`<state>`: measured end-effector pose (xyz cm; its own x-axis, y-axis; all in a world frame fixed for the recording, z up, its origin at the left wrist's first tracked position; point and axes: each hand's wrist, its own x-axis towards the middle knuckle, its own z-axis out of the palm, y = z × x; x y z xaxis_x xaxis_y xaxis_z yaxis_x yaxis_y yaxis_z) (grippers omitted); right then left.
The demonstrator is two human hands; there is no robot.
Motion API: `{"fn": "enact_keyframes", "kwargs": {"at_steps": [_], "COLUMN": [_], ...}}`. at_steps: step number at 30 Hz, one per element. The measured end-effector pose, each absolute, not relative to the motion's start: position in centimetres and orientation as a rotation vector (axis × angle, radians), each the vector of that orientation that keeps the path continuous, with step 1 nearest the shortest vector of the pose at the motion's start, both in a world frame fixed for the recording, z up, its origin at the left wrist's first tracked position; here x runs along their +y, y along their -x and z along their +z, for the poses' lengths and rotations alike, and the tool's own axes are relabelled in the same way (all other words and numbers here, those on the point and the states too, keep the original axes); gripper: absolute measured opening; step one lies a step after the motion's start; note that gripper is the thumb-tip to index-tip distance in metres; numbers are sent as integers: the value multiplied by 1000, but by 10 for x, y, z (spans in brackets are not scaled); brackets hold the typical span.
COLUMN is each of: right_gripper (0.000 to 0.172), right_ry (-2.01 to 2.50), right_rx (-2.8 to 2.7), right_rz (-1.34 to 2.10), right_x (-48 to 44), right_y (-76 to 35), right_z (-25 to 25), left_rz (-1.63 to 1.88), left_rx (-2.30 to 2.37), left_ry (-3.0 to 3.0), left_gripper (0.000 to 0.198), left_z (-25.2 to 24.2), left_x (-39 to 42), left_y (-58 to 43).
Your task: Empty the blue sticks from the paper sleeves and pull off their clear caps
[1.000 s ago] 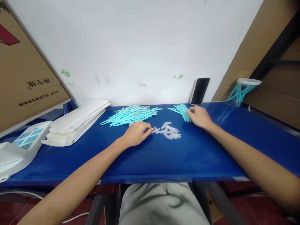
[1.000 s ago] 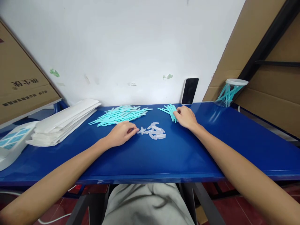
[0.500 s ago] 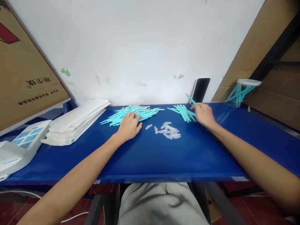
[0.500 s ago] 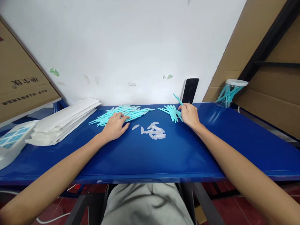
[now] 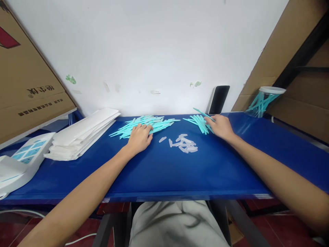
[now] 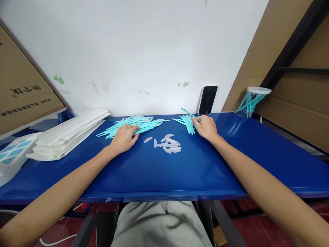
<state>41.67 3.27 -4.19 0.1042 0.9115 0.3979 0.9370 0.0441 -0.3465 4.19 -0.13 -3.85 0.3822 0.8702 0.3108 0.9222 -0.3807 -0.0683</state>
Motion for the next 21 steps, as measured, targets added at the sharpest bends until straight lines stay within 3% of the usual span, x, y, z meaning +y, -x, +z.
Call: {"fn": "enact_keyframes", "kwargs": {"at_steps": [7, 18, 21], "right_gripper": [42, 71, 69], "right_ry": [2008, 2074, 2092], "right_rx": [-1801, -1814, -1790], "right_rz": [-148, -87, -111], "right_x": [29, 28, 27], "right_y": [-410, -414, -414], "right_z": [-38, -39, -38], "left_rz": [-340, -524, -566], "left_rx": [-1585, -1565, -1546], "left_ry": [2441, 2367, 2374], "left_gripper": [36, 41, 40], "left_z": [-36, -30, -30], "left_x": [-2, -4, -5], "left_y": [-45, -46, -48]}}
